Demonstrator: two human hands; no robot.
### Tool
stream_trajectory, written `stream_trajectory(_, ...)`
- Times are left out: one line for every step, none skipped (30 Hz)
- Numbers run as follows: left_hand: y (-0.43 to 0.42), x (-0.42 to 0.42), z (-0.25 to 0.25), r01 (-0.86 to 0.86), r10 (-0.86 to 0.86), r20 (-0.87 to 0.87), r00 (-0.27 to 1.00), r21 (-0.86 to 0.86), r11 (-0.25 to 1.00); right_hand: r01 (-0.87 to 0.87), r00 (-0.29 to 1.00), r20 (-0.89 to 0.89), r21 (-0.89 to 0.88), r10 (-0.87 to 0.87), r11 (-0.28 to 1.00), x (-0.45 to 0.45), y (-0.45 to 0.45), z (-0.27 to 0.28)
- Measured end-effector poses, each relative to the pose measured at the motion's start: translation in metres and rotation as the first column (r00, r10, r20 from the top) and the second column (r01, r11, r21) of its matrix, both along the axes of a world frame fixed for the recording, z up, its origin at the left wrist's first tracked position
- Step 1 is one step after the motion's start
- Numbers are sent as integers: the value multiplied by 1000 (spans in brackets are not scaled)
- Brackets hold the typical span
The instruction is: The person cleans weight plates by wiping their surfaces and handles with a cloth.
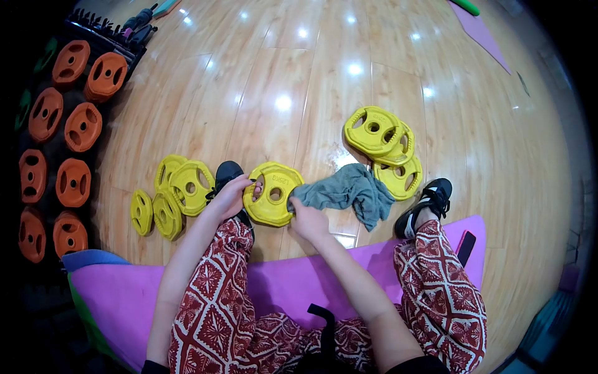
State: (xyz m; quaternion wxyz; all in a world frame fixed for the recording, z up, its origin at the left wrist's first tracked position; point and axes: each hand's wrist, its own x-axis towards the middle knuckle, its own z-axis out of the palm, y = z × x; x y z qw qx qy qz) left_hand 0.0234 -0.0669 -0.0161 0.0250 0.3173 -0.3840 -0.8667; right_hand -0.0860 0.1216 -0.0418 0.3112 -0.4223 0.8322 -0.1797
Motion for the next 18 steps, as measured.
stream_trajectory(0, 1, -1, -2, 2, 3, 1000, 1, 1000, 19, 999, -35, 32, -17, 999, -9, -4, 8)
stream_trajectory(-1, 1, -1, 11, -11, -13, 1000, 5, 1000, 39, 997, -71, 63, -34, 997, -16, -6, 12)
stream_trajectory(-1, 1, 0, 24, -24, -30, 999, 8, 1000, -15, 993, -120, -1, 15, 1000, -23, -6, 10)
stream_trajectory(0, 1, 1, 25, -25, -29, 999, 8, 1000, -14, 993, -119, -1, 14, 1000, -22, -5, 9)
stream_trajectory(1, 1, 3, 6, -6, -3, 1000, 8, 1000, -14, 994, -108, -4, 13, 1000, -22, -5, 9)
stream_trajectory(2, -1, 5, -12, 12, 21, 1000, 9, 1000, -13, 995, -99, -6, 12, 1000, -21, -5, 12)
stream_trajectory(3, -2, 8, -12, 12, 19, 1000, 9, 1000, -13, 995, -101, -6, 12, 1000, -18, -5, 14)
stream_trajectory(3, -2, 9, -12, 12, 19, 1000, 11, 1000, 33, 997, -68, -2, -33, 999, -11, -4, 15)
stream_trajectory(3, -1, 10, -13, 13, 21, 1000, 13, 1000, 79, 996, -34, 3, -79, 997, -5, -4, 15)
stream_trajectory(2, 0, 8, -15, 14, 24, 1000, 11, 1000, 77, 997, -31, 2, -77, 997, -1, -3, 11)
stream_trajectory(0, 1, 3, 4, -4, -3, 1000, 3, 1000, 105, 994, -22, -30, -106, 994, 3, -3, 4)
stream_trajectory(0, 1, 3, 23, -24, -32, 999, -5, 1000, 135, 991, -12, -62, -136, 989, 6, -2, 3)
stream_trajectory(1, 0, 4, 27, -27, -29, 999, -8, 1000, 138, 990, -9, -64, -139, 988, 9, 0, 2)
stream_trajectory(2, -1, 4, 11, -11, 3, 1000, -12, 1000, 93, 996, -4, -32, -93, 995, 11, 1, 4)
stream_trajectory(3, -2, 6, -6, 6, 32, 999, -16, 1000, 46, 999, -1, -1, -46, 999, 12, 3, 6)
stream_trajectory(4, -3, 8, -4, 4, 29, 1000, -16, 1000, 49, 999, -4, -1, -49, 999, 12, 4, 8)
stream_trajectory(4, -3, 9, -5, 6, 32, 999, -18, 1000, 46, 999, 13, 9, -46, 999, 12, 4, 9)
stream_trajectory(4, -3, 9, -9, 10, 37, 999, -19, 1000, 41, 999, 31, 19, -42, 999, 12, 4, 9)
